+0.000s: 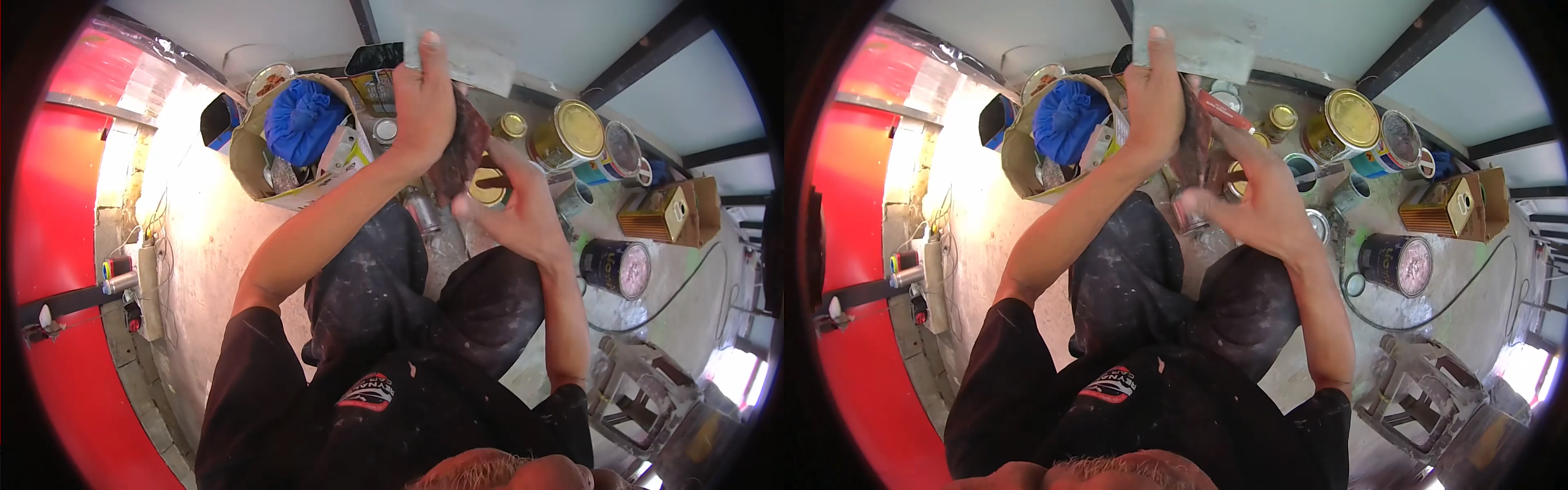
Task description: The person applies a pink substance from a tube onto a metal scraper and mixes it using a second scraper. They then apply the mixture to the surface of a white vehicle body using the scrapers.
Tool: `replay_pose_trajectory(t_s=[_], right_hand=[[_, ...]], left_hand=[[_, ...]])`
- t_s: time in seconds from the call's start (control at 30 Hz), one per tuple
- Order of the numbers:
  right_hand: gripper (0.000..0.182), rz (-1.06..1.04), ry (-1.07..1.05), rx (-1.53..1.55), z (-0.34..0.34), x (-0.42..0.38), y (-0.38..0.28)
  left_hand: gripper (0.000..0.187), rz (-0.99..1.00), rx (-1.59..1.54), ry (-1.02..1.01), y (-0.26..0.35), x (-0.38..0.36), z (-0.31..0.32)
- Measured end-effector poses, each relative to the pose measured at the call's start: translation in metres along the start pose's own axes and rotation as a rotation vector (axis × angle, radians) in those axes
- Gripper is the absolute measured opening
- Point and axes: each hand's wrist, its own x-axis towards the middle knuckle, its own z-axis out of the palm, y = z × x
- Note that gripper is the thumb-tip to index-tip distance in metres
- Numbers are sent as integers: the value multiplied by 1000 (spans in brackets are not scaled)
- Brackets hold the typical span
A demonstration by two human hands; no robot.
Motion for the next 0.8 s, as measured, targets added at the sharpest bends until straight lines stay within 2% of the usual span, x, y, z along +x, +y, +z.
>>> replay_pose_trajectory(t_s=[0.03, 0.13, 0.17, 0.23, 0.27, 0.37, 0.47, 0.5, 0.57, 0.7, 0.8], right_hand=[[21, 39, -4, -3, -3, 0, 7], [19, 244, -2, 136, -26, 1, 28], [15, 230, 62, 317, -33, 0, 33], [17, 295, 177, 482, -49, -5, 41], [18, 323, 236, 565, -57, -8, 46], [24, 316, 230, 676, -60, -9, 44], [26, 286, 306, 686, -54, -2, 24], [30, 252, 314, 733, -52, 0, 30], [34, 230, 335, 799, -58, -3, 39], [31, 260, 409, 920, -63, 0, 36], [27, 310, 442, 996, -67, -1, 36]], left_hand=[[71, 39, -70, -87, -14, 2, 0], [67, -150, 148, 52, -19, 7, -4], [62, -143, 22, 42, -20, 11, -10], [54, -134, -231, 22, -21, 18, -22], [47, -104, -266, 1, -22, 23, -27], [37, -218, -348, -37, -20, 26, -37], [45, -497, -519, -172, -1, 24, -38], [48, -544, -565, -275, 3, 24, -39], [46, -561, -483, -363, 8, 19, -39], [43, -479, -298, -380, -8, 23, -43], [38, -503, -256, -375, -10, 22, -45]])
